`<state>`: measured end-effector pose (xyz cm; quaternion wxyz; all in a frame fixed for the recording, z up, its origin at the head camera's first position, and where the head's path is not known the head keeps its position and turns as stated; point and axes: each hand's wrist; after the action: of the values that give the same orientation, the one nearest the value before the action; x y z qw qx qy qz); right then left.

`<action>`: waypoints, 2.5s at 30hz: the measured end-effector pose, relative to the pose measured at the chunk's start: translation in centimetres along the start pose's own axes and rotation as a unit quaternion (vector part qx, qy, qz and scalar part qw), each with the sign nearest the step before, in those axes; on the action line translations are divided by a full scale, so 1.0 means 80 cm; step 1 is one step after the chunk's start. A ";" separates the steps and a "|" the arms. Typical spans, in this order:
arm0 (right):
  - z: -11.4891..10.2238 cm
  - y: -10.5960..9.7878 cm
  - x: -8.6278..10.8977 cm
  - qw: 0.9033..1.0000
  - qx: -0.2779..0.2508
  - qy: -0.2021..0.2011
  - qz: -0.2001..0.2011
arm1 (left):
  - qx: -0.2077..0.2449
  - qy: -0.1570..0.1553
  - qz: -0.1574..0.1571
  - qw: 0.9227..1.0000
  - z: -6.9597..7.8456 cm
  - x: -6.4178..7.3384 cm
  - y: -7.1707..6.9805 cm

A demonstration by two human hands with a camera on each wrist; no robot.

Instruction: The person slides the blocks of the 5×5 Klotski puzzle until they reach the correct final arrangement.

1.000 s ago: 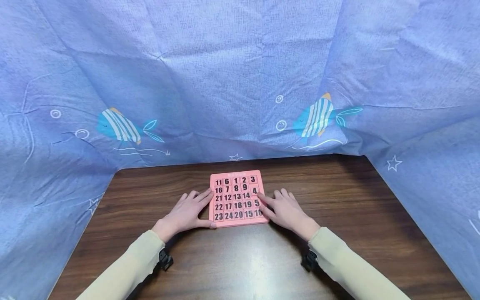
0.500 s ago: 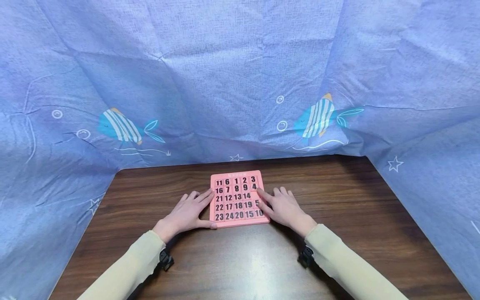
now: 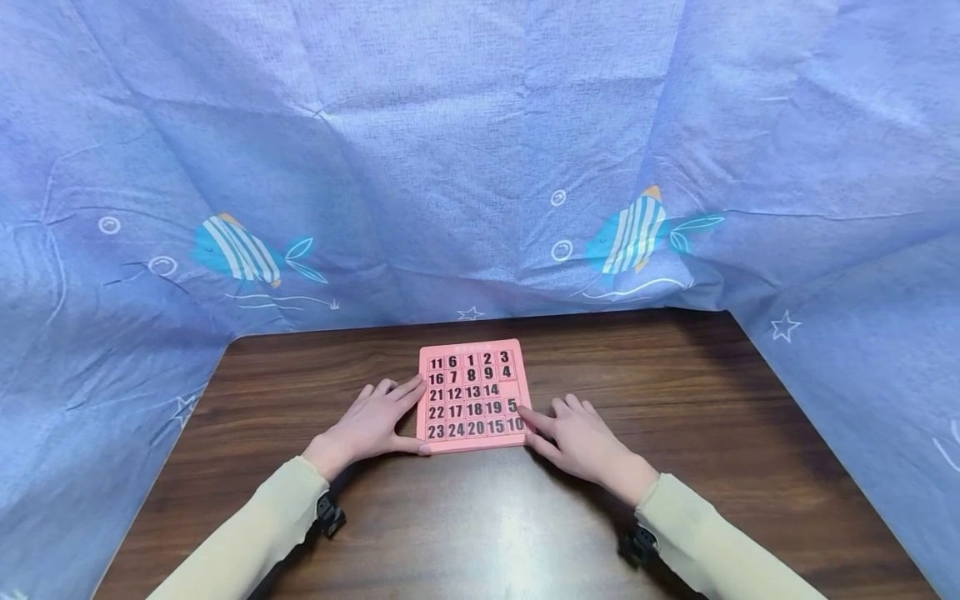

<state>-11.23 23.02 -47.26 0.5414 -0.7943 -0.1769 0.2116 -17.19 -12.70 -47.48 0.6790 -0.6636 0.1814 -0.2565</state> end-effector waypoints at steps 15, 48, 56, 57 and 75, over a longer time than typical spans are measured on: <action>-0.004 0.001 -0.010 1.000 0.021 0.003 0.019 | 0.000 0.007 0.007 1.000 -0.002 0.000 -0.001; -0.002 0.011 -0.018 1.000 0.019 -0.006 0.015 | 0.000 0.005 0.005 1.000 -0.002 0.000 0.003; -0.016 0.004 0.015 0.997 0.035 -0.065 0.012 | 0.001 0.004 0.008 1.000 -0.002 0.001 0.003; -0.017 0.003 0.018 0.997 0.037 -0.068 0.012 | 0.000 0.004 0.008 1.000 -0.002 0.001 0.003; -0.009 0.007 -0.003 0.999 0.027 -0.020 0.013 | -0.002 0.005 0.005 1.000 0.000 0.001 0.001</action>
<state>-11.05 22.15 -47.54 0.5559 -0.7775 -0.1715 0.2389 -17.15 -12.75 -47.55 0.6781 -0.6627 0.1883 -0.2561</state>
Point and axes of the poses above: each hand's wrist, its own x-axis away from the middle knuckle, its own y-axis out of the palm, z = x × y, and after that the axes turned 10 degrees about -x, right-handed
